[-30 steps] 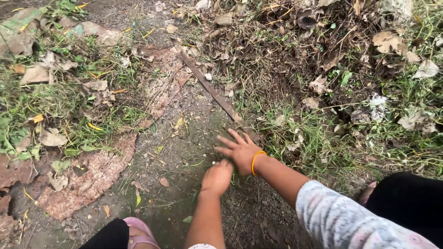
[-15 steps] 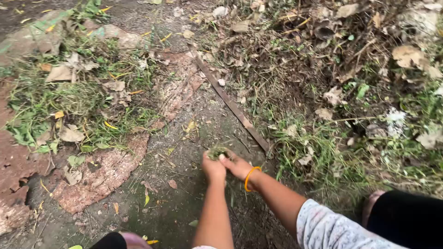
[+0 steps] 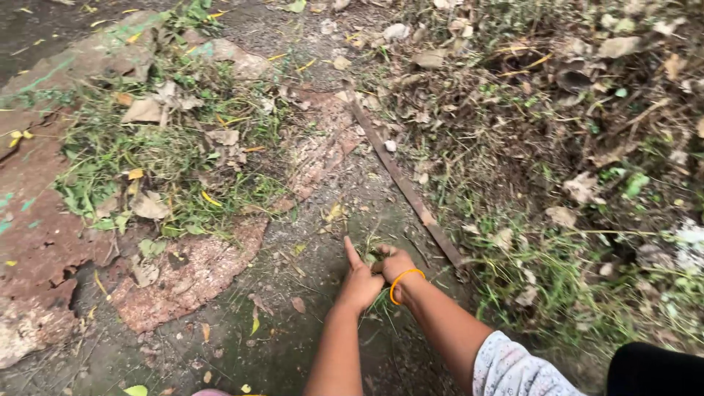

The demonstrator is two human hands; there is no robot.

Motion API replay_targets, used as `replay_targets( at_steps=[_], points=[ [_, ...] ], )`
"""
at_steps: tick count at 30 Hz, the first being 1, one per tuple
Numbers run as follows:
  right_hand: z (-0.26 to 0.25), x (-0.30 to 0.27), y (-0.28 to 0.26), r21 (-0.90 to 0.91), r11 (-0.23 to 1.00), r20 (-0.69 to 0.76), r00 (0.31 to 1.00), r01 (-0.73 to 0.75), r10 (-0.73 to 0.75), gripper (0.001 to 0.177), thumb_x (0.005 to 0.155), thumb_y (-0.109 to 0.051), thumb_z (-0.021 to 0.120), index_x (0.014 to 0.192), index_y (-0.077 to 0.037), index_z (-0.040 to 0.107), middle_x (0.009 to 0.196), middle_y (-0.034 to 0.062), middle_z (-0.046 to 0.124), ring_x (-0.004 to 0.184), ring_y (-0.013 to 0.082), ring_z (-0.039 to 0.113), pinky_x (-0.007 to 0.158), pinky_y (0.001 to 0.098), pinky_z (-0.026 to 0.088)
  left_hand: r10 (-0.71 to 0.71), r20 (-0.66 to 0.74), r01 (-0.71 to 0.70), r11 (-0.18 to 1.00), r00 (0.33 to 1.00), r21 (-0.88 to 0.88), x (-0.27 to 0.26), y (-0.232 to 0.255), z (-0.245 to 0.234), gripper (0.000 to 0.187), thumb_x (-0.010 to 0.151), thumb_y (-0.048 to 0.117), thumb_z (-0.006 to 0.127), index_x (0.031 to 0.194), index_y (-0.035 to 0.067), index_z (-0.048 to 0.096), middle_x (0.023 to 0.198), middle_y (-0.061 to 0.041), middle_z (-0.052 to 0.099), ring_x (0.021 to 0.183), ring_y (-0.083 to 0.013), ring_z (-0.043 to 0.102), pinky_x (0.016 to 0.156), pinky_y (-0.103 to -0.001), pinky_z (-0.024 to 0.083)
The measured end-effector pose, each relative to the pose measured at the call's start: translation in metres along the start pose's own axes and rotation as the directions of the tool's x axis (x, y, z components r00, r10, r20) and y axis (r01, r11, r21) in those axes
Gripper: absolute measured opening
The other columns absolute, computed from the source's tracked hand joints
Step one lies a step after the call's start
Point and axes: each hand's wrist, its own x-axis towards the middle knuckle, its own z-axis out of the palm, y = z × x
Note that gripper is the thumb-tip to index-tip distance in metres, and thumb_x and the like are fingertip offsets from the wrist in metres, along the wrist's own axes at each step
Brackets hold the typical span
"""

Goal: Picking up dried grass and debris from the ground by hand and placing it onto a pile.

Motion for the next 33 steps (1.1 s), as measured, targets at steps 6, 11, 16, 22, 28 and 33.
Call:
replay_targets(
  at_steps=[6,11,16,22,28,33],
  points=[
    [0.032,0.035,0.016,0.416,0.9,-0.121,0.989,0.127,-0.084,0.043,0.081,0.018,0.056,0.121,0.005,0.064,0.099,0.0203,0.074,0.081,0.0326,0.072,0.071,0.0449,0.061,-0.226,0.179,0.282,0.865,0.958,-0.415,-0.026,-0.003,-0.045,0.09,0.083,0.023,0.071,0.153,0.012,0.015,0.135,-0.018,0.06,0.113,-0.036,0.067,0.098,-0.054,0.055],
    [0.061,0.004,-0.001,-0.315,0.941,-0.105,0.981,0.122,-0.162,0.033,0.082,0.007,0.068,0.112,-0.006,0.077,0.1,0.0179,0.08,0.087,0.0291,0.073,0.079,0.0428,0.06,-0.371,0.395,0.532,0.428,0.84,-0.73,0.027,-0.109,-0.046,0.024,0.094,0.002,0.054,0.117,0.005,0.052,0.104,-0.017,0.064,0.088,-0.0346,0.071,0.081,-0.055,0.064],
    [0.096,0.053,0.015,-0.883,0.413,0.145,0.966,0.224,-0.214,0.033,0.087,-0.008,0.059,0.115,-0.01,0.078,0.111,0.0241,0.072,0.106,0.0378,0.07,0.092,0.0455,0.056,-0.464,0.302,0.471,0.305,0.833,-0.828,0.061,-0.15,-0.08,0.017,0.094,-0.003,0.048,0.11,-0.003,0.054,0.094,-0.019,0.064,0.078,-0.0302,0.068,0.077,-0.051,0.066],
    [0.18,0.107,-0.057,-0.835,-0.275,0.506,0.861,0.476,-0.047,0.039,0.088,-0.015,0.061,0.124,-0.003,0.07,0.12,0.0245,0.069,0.114,0.0392,0.068,0.098,0.0458,0.056,-0.394,0.065,0.224,0.374,0.917,-0.9,0.11,-0.12,-0.17,0.015,0.097,0.009,0.05,0.111,0.002,0.052,0.091,-0.013,0.056,0.071,-0.0264,0.057,0.062,-0.046,0.052],
    [0.274,0.039,-0.235,-0.235,0.686,0.453,0.702,0.689,-0.55,0.105,0.083,-0.04,0.078,0.162,-0.009,0.016,0.157,0.0228,0.044,0.145,0.0323,0.044,0.118,0.0402,0.034,-0.071,-0.633,-0.449,0.644,0.771,-0.619,0.037,0.078,-0.333,0.099,0.087,0.021,0.063,0.163,0.014,0.001,0.156,-0.021,0.033,0.136,-0.0355,0.041,0.109,-0.052,0.038],
    [0.28,0.053,-0.254,-0.388,0.566,0.371,0.685,0.728,-0.627,0.115,0.079,-0.043,0.085,0.16,-0.002,0.016,0.159,0.0289,0.034,0.147,0.0363,0.035,0.12,0.0412,0.03,0.028,-0.785,-0.37,0.892,0.619,-0.259,0.065,0.071,-0.37,0.106,0.09,0.038,0.07,0.163,0.007,0.0,0.168,-0.025,0.022,0.154,-0.0368,0.031,0.126,-0.046,0.026]
  ],
)
